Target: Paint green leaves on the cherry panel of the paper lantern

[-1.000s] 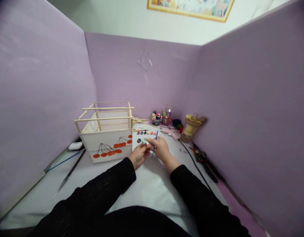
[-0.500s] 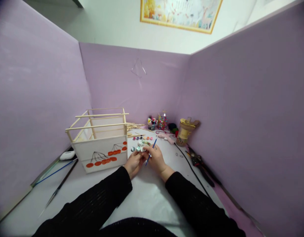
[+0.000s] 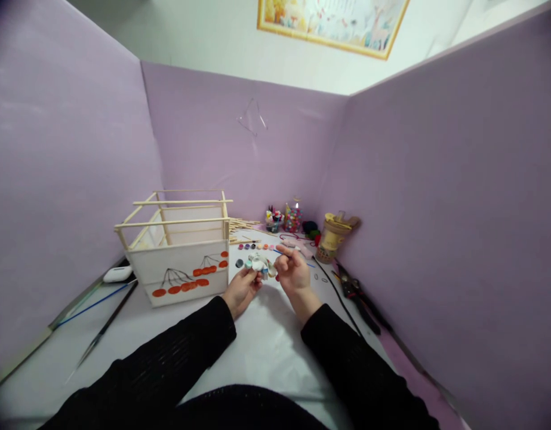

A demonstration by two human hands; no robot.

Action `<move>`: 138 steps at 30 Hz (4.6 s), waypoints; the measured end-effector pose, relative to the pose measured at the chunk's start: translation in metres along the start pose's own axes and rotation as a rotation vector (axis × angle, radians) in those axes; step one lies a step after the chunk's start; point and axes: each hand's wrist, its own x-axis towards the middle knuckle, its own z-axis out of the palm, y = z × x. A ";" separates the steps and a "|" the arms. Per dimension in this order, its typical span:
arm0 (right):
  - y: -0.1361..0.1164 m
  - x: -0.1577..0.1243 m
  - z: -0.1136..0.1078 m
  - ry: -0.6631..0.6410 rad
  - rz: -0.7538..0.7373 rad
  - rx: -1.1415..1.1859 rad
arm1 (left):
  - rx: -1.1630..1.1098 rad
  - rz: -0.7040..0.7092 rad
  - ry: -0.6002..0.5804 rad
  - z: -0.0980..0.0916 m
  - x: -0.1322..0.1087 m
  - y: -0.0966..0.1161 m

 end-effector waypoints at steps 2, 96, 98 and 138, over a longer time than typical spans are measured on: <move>-0.002 0.003 -0.003 0.006 -0.005 -0.010 | 0.000 -0.003 0.006 0.000 0.000 0.000; 0.007 0.009 -0.002 -0.176 0.053 -1.070 | 0.238 -0.118 -0.108 0.004 0.000 -0.008; 0.004 0.011 -0.007 -0.192 0.151 -0.964 | 0.236 -0.140 -0.150 0.004 -0.002 -0.007; -0.025 0.035 -0.051 0.326 -0.463 -1.219 | 1.288 0.318 0.085 -0.018 -0.010 0.022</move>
